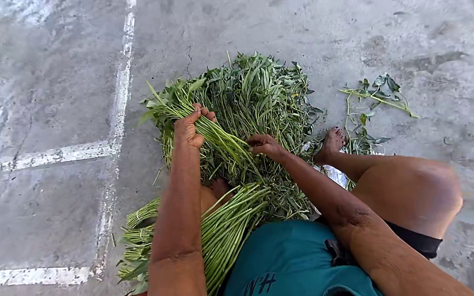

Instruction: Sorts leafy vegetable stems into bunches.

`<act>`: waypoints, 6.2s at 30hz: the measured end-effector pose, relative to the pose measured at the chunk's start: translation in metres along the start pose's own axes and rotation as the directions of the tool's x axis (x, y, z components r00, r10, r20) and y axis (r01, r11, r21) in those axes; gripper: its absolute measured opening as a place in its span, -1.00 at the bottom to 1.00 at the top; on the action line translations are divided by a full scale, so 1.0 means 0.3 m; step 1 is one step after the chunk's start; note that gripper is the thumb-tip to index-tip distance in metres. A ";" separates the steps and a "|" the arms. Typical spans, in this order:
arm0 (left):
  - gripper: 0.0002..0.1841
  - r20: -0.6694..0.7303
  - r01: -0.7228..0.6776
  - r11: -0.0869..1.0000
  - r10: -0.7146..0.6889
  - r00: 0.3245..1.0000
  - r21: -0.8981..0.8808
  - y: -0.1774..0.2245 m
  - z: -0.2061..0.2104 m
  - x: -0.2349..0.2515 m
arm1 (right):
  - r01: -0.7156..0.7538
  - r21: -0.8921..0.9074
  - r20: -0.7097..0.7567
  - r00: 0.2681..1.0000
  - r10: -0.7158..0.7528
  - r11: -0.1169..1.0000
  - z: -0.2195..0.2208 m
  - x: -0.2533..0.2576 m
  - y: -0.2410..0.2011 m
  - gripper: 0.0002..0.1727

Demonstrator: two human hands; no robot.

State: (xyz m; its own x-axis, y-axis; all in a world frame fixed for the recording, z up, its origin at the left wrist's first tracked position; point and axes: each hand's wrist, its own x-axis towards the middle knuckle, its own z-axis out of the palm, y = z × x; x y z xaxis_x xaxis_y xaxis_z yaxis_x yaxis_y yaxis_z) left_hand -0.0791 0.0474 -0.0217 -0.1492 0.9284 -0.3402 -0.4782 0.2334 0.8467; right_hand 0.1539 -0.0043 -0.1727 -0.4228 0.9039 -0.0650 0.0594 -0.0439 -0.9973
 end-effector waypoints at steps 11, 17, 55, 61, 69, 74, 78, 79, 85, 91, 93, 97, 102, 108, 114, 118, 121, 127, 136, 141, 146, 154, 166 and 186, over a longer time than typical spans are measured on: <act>-0.85 0.042 0.091 0.996 -0.090 0.995 -0.021 -0.012 -0.001 0.021 | -0.073 0.158 0.060 0.996 0.064 0.985 -0.040 0.032 -0.036 -0.95; -0.88 0.045 0.105 0.994 -0.104 0.993 -0.004 -0.027 0.020 0.002 | -0.132 -0.140 0.159 0.975 0.154 0.981 -0.053 0.025 -0.028 -0.89; -0.85 0.188 0.015 0.999 -0.022 0.982 0.041 0.009 -0.027 -0.050 | -0.093 -0.162 0.183 0.975 0.123 0.982 -0.145 -0.097 -0.012 -0.90; -0.87 0.017 -0.113 0.993 0.114 0.993 -0.040 0.064 -0.030 -0.055 | -0.275 -0.595 -0.010 0.942 0.335 0.755 -0.178 -0.114 -0.006 -0.38; -0.85 -0.130 -0.163 0.985 0.170 0.977 0.057 0.029 0.016 -0.020 | -0.016 -0.613 -0.266 0.946 -0.187 0.790 -0.006 -0.073 -0.372 -0.33; -0.84 -0.158 -0.186 0.982 0.183 0.970 -0.006 0.027 0.110 -0.073 | 0.220 -0.680 -0.212 0.854 -0.475 0.699 0.188 0.025 -0.407 -0.10; -0.86 -0.152 -0.178 0.960 0.147 0.977 -0.217 0.027 0.211 -0.185 | 0.274 -0.720 -0.253 0.752 -0.608 0.638 0.230 0.107 -0.328 -0.11; -0.86 -0.143 -0.173 0.946 0.138 0.980 -0.273 0.028 0.218 -0.202 | 0.263 -0.717 -0.282 0.738 -0.613 0.646 0.213 0.110 -0.307 -0.20; -0.89 -0.134 -0.176 0.920 0.137 0.982 -0.349 0.094 0.165 -0.217 | 0.094 -0.760 -0.213 0.898 -0.384 0.643 0.015 -0.012 -0.197 -0.60; -0.90 -0.086 -0.193 0.931 0.175 0.981 -0.311 0.110 0.130 -0.198 | -0.189 -0.746 -0.215 0.976 0.038 0.638 -0.135 -0.085 -0.053 -0.23; -0.90 -0.068 -0.196 0.939 0.184 0.981 -0.281 0.131 0.127 -0.198 | -0.310 -0.653 -0.291 0.945 0.150 0.691 -0.188 -0.107 -0.029 -0.07; -0.90 -0.059 -0.186 0.964 0.178 0.982 -0.191 0.149 0.130 -0.196 | -0.216 -0.536 -0.428 0.903 -0.042 0.816 -0.225 -0.149 -0.162 -0.33; -0.89 -0.046 -0.181 0.967 0.176 0.983 -0.178 0.154 0.143 -0.204 | 0.148 -0.477 -0.368 0.862 -0.350 0.866 -0.154 -0.182 -0.274 -0.76; -0.89 -0.011 -0.195 0.967 0.196 0.981 -0.167 0.136 0.164 -0.226 | -0.147 -0.182 -0.275 0.957 0.093 0.972 -0.087 -0.175 -0.231 -0.51; -0.90 0.028 -0.181 0.971 0.187 0.982 -0.158 0.087 0.208 -0.287 | -0.231 -0.246 -0.391 0.912 0.122 0.941 0.021 -0.133 -0.192 -0.38; -0.89 0.055 -0.150 0.981 0.158 0.986 -0.126 0.067 0.228 -0.311 | -0.239 -0.275 -0.481 0.873 0.082 0.931 0.018 -0.125 -0.168 -0.62; -0.90 0.045 -0.180 0.977 0.186 0.982 -0.112 0.066 0.215 -0.293 | -0.357 -0.327 -0.484 0.858 0.169 0.875 -0.034 -0.143 -0.122 -0.62; -0.87 0.040 -0.256 0.956 0.264 0.964 -0.140 0.130 0.191 -0.272 | -0.456 -0.380 -0.362 0.874 0.324 0.805 -0.135 -0.165 -0.072 -0.68; -0.89 0.052 -0.226 0.970 0.231 0.972 -0.085 0.108 0.174 -0.259 | 0.200 -0.595 -0.337 0.817 -0.467 0.779 -0.120 -0.186 -0.346 -0.89; -0.89 0.041 -0.140 0.988 0.143 0.989 -0.065 0.095 0.216 -0.296 | 0.465 -0.768 0.019 0.704 -0.710 0.441 -0.005 -0.141 -0.359 -0.73; -0.88 0.035 -0.081 0.990 0.086 0.996 -0.119 0.127 0.197 -0.282 | 0.453 -0.810 0.011 0.647 -0.762 0.372 -0.013 -0.103 -0.291 -0.89; -0.88 -0.044 -0.160 0.974 0.155 0.987 -0.158 0.105 0.193 -0.285 | 0.356 -0.683 -0.267 0.690 -0.673 0.637 -0.039 -0.150 -0.332 -0.57; -0.85 -0.134 -0.090 0.884 0.032 0.990 -0.459 -0.080 0.292 -0.364 | 0.202 -0.775 -0.272 0.749 -0.604 0.599 0.042 -0.104 -0.280 -0.43; -0.31 -0.158 0.043 0.986 -0.068 0.985 -0.158 -0.051 0.144 -0.315 | -0.153 -0.987 -0.162 0.931 -0.326 0.054 -0.523 -0.132 -0.788 -0.87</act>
State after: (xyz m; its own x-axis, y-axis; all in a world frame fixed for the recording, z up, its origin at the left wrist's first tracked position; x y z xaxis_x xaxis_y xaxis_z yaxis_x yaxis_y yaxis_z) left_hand -0.0202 -0.0316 0.0151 -0.2510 0.8532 -0.4572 -0.6152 0.2240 0.7559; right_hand 0.2984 0.0370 0.0710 -0.2667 0.9251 0.2704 0.9601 0.2794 -0.0089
